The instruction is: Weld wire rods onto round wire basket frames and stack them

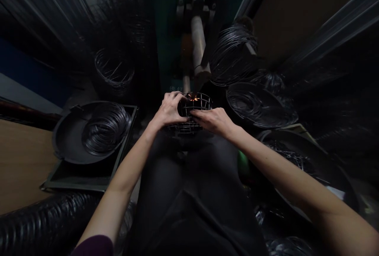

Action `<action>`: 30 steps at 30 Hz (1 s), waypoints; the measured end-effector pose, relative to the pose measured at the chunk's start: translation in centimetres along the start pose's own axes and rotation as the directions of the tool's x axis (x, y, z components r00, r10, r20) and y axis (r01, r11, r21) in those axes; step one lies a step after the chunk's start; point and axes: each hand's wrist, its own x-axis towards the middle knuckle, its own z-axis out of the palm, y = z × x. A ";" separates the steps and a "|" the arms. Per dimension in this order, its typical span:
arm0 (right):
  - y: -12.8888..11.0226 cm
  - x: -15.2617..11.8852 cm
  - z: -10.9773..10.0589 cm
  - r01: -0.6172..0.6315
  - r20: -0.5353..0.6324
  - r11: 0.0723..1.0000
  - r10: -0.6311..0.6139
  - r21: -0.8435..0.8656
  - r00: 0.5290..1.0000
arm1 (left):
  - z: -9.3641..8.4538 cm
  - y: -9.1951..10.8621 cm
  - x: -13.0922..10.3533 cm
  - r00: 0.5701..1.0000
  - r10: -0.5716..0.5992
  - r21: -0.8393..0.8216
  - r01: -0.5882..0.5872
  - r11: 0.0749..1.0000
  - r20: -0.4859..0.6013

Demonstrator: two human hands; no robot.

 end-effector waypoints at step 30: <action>3.3 4.5 3.3 -0.214 -0.364 0.868 0.396 0.449 0.843 | -0.7 -2.7 5.9 0.992 -0.112 -0.127 0.105 0.986 -0.051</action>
